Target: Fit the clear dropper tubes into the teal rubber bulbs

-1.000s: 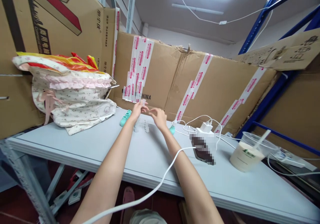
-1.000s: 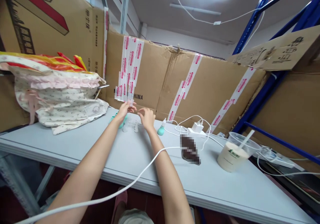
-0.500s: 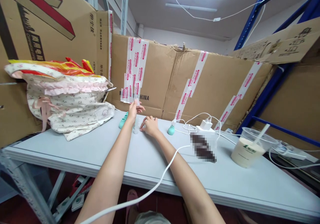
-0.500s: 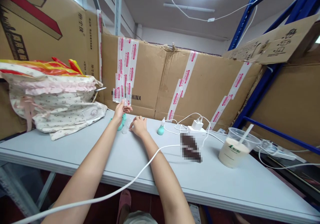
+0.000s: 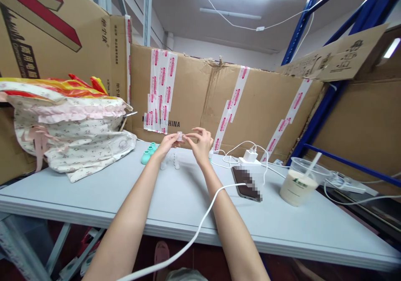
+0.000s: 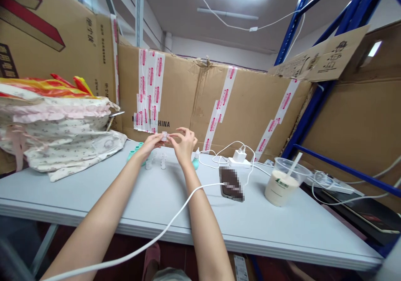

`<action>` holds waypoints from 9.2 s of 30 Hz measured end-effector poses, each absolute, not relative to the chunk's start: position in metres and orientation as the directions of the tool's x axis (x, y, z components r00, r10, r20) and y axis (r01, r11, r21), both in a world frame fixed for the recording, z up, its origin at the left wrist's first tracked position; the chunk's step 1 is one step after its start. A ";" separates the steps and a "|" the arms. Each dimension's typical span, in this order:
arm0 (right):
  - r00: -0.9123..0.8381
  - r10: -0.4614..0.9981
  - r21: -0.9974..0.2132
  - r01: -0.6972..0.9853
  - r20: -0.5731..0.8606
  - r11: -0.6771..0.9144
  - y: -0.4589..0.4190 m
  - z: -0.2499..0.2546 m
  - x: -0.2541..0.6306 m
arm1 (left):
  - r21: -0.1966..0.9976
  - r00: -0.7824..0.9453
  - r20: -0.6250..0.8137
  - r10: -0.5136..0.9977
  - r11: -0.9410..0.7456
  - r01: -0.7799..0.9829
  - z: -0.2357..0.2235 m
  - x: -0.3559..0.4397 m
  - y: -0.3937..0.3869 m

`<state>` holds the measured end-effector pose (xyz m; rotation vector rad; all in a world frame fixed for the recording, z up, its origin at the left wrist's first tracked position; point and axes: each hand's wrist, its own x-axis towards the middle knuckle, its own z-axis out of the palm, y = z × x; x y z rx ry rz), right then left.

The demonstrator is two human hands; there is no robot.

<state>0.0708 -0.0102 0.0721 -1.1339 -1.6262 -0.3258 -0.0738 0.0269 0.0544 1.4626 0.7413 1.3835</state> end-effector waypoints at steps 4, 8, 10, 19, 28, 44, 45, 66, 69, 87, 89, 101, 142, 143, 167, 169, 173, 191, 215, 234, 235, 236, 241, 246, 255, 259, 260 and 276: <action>0.012 0.509 -0.325 0.782 0.860 0.531 -0.014 0.071 0.071 | 0.919 0.235 0.391 0.890 -0.363 -0.155 0.053 -0.067 0.025; 0.015 0.541 -0.344 0.786 0.841 0.513 -0.015 0.072 0.074 | 0.924 0.255 0.381 0.889 -0.353 -0.149 0.053 -0.066 0.025; 0.001 0.550 -0.338 0.790 0.835 0.511 -0.016 0.072 0.076 | 0.926 0.252 0.375 0.892 -0.349 -0.142 0.053 -0.067 0.025; -0.090 0.552 -0.258 0.815 0.829 0.520 -0.020 0.073 0.075 | 0.933 0.275 0.361 0.891 -0.347 -0.097 0.053 -0.062 0.022; -0.111 0.555 -0.244 0.815 0.825 0.526 -0.017 0.071 0.077 | 0.918 0.325 0.395 0.859 -0.385 -0.096 0.051 -0.067 0.027; -0.113 0.619 -0.524 0.429 0.777 0.736 -0.001 0.064 0.076 | 0.919 0.362 0.371 0.855 -0.281 -0.278 0.057 -0.069 0.015; -0.109 0.624 -0.536 0.415 0.773 0.736 -0.001 0.064 0.076 | 0.923 0.374 0.363 0.853 -0.274 -0.271 0.057 -0.070 0.014; -0.152 0.440 -0.328 0.466 0.885 0.822 0.000 0.069 0.083 | 0.932 0.510 0.340 0.790 -0.212 -0.294 0.056 -0.074 0.014; -0.169 0.425 -0.289 0.513 0.889 0.808 0.002 0.068 0.084 | 0.932 0.522 0.340 0.783 -0.208 -0.296 0.056 -0.073 0.013; -0.050 0.554 -0.497 0.380 0.831 0.780 0.008 0.059 0.088 | 0.912 0.449 0.408 0.795 -0.333 -0.241 0.049 -0.072 0.023; -0.044 0.606 -0.564 0.317 0.794 0.762 0.011 0.055 0.088 | 0.901 0.426 0.431 0.796 -0.349 -0.259 0.048 -0.071 0.025; -0.123 0.725 -0.724 0.064 0.677 0.687 0.031 0.034 0.088 | 0.947 0.476 0.317 0.820 -0.244 -0.209 0.045 -0.062 0.022; -0.032 0.786 -0.786 -0.075 0.617 0.614 0.021 0.024 0.090 | 0.948 0.536 0.297 0.790 -0.178 -0.263 0.044 -0.051 0.017; -0.022 0.785 -0.785 -0.057 0.618 0.617 0.018 0.024 0.092 | 0.949 0.537 0.299 0.789 -0.186 -0.255 0.044 -0.049 0.017; -0.128 0.648 -0.412 0.676 0.751 0.611 -0.016 0.036 0.130 | 0.961 0.537 0.269 0.800 -0.263 -0.088 0.040 -0.039 0.020; -0.191 0.637 -0.283 0.775 0.747 0.564 -0.019 0.033 0.129 | 0.936 0.350 0.346 0.870 -0.346 -0.067 0.041 -0.046 0.026; -0.368 0.670 -0.040 0.859 0.645 0.510 -0.022 0.022 0.127 | 0.869 0.014 0.488 0.873 -0.484 -0.101 0.046 -0.059 0.034; -0.473 0.690 0.099 0.856 0.548 0.507 -0.022 0.036 0.077 | 0.780 -0.474 0.513 0.716 -0.620 -0.092 0.039 -0.088 0.052; -0.563 0.750 0.297 0.825 0.347 0.482 0.038 0.041 0.016 | 0.790 -0.488 0.386 0.783 -0.554 -0.262 0.042 -0.093 0.053; -0.049 0.819 -0.793 0.219 0.572 0.568 -0.022 0.038 0.126 | 0.260 0.518 0.413 0.750 -0.641 0.722 0.041 -0.074 0.020; -0.062 0.814 -0.784 0.235 0.578 0.574 -0.023 0.039 0.125 | 0.248 0.522 0.393 0.757 -0.634 0.733 0.040 -0.074 0.020; -0.075 0.810 -0.775 0.249 0.582 0.580 -0.025 0.041 0.125 | 0.242 0.523 0.375 0.765 -0.626 0.741 0.040 -0.072 0.020; -0.098 0.787 -0.746 0.264 0.610 0.611 -0.030 0.043 0.126 | 0.268 0.499 0.335 0.799 -0.589 0.762 0.034 -0.068 0.023; -0.108 0.791 -0.752 0.256 0.602 0.607 -0.030 0.040 0.128 | 0.445 0.440 0.419 0.794 -0.602 0.663 0.034 -0.068 0.025; 0.086 0.781 -0.775 0.233 0.618 0.588 -0.027 0.039 0.132 | 0.851 0.202 0.502 0.841 -0.522 0.061 0.050 -0.035 0.014; 0.153 0.755 -0.763 0.262 0.638 0.591 -0.028 0.040 0.134 | 0.879 0.130 0.475 0.871 -0.463 -0.113 0.042 -0.020 0.013; 0.162 0.750 -0.761 0.259 0.642 0.595 -0.029 0.040 0.134 | 0.883 0.127 0.463 0.877 -0.444 -0.151 0.040 -0.017 0.014; 0.146 0.873 -0.881 -0.023 0.465 0.473 -0.024 0.039 0.136 | 0.861 0.131 0.501 0.855 -0.479 -0.169 0.046 -0.006 -0.002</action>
